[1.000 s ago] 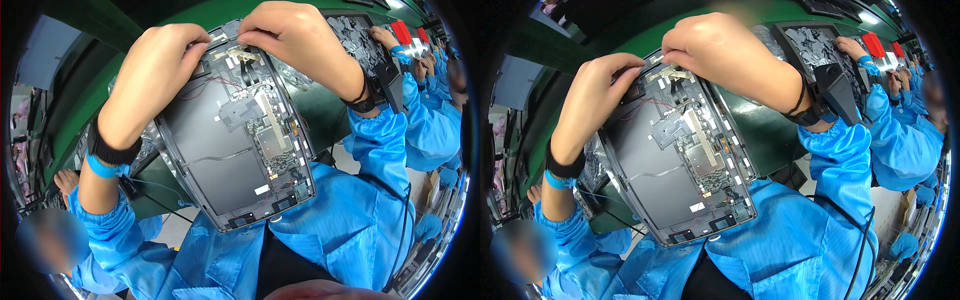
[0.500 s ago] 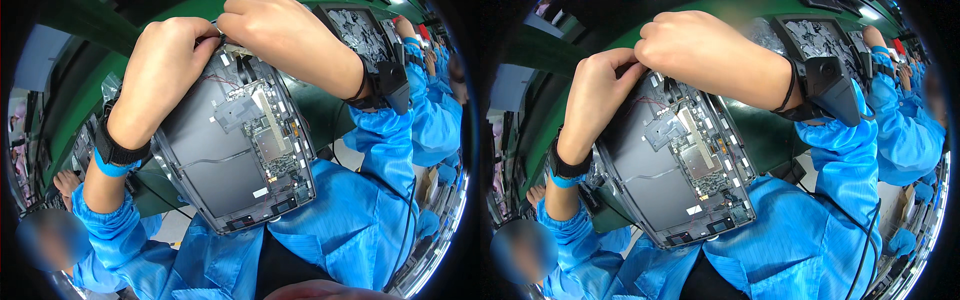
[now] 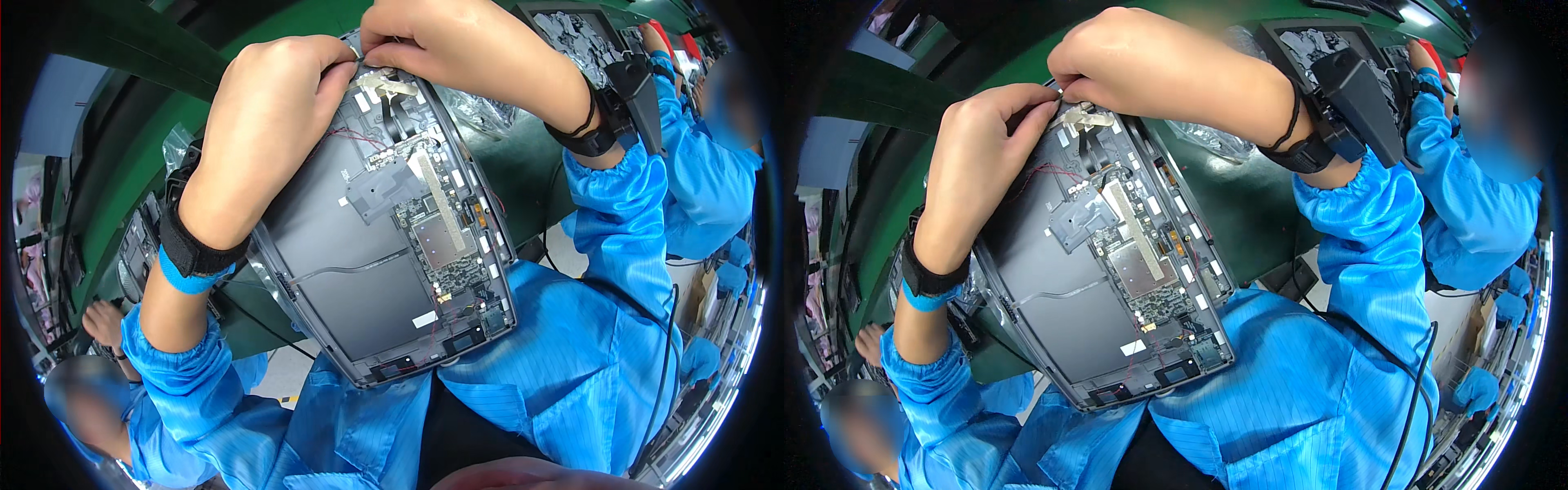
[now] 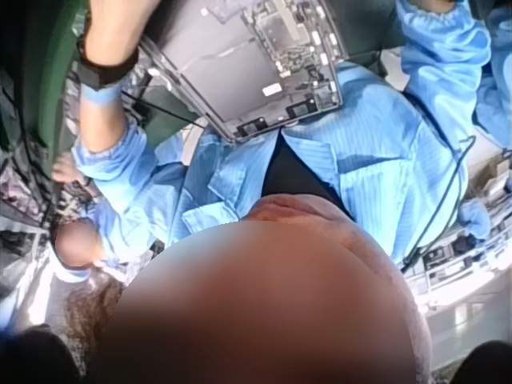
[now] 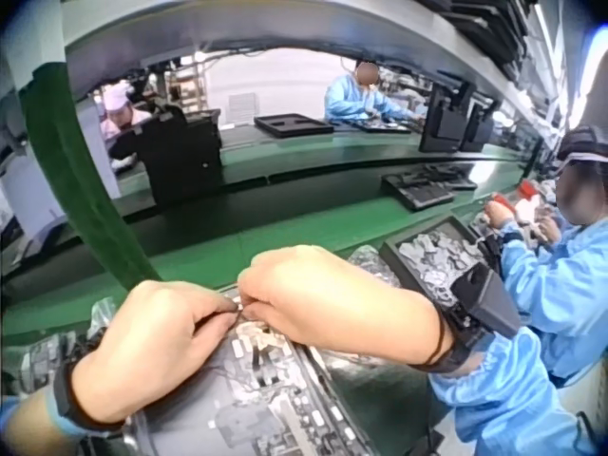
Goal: Assembling internal components and cables of electronic tablets on a factory production line.
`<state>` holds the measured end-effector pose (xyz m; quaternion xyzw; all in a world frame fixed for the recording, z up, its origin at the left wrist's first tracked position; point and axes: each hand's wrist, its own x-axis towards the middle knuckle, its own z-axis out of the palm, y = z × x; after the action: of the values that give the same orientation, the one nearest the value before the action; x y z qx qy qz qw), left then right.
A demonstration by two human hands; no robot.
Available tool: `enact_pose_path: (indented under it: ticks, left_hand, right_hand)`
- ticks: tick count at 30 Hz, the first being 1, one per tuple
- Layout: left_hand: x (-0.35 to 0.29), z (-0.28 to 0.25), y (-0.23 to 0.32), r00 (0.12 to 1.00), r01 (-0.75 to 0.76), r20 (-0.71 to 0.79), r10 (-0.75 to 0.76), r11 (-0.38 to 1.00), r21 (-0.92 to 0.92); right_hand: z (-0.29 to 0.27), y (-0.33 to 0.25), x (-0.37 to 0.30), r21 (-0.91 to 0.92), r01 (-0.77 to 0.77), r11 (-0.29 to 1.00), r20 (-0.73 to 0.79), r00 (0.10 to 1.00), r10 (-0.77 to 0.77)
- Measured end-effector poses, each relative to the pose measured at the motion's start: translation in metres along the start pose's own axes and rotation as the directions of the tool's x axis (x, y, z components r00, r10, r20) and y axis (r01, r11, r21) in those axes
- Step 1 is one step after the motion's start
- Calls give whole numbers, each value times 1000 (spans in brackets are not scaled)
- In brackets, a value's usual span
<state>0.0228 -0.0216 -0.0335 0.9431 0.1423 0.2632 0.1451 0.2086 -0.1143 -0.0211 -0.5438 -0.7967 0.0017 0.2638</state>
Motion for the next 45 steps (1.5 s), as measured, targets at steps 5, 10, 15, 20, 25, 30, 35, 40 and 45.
enact_pose_path:
  ticks: [5, 10, 15, 20, 25, 30, 35, 40, 45]
  left_hand:
    - [-1, 1, -3, 998, -64, 21, 63, 997, 38]
    - [1, -2, -1, 995, 2, 100, -3, 1000, 13]
    - [2, -5, 0, 988, 41, 150, -40, 999, -2]
    - [0, 0, -1, 998, 8, 58, -5, 999, -45]
    - [2, -1, 1, 993, 45, 109, -38, 997, -66]
    - [-1, 2, -6, 998, 9, 68, -2, 995, -97]
    - [-1, 1, -6, 983, 74, 172, -59, 994, -85]
    - [-1, 4, -5, 988, 67, 146, -53, 994, -89]
    - [0, 6, -7, 992, 29, 122, -15, 994, -110]
  right_hand:
    - [-12, -4, -7, 130, 58, 990, -5, 998, -58]
    - [-9, 1, -13, 119, -11, 993, -54, 998, 18]
    - [-18, -9, -9, -4, -3, 1000, -5, 1000, 3]
    - [-15, -9, 0, -281, 181, 943, 166, 976, -138]
    - [-8, -2, 4, -230, 289, 929, 177, 951, -252]
    - [-9, 5, -5, -155, 290, 945, 105, 955, -276]
    - [-25, -13, -7, -324, 197, 925, 281, 954, -105]
    - [-19, -14, -2, -307, 317, 897, 303, 927, -223]
    - [-5, 7, 3, -153, 371, 916, 182, 921, -343]
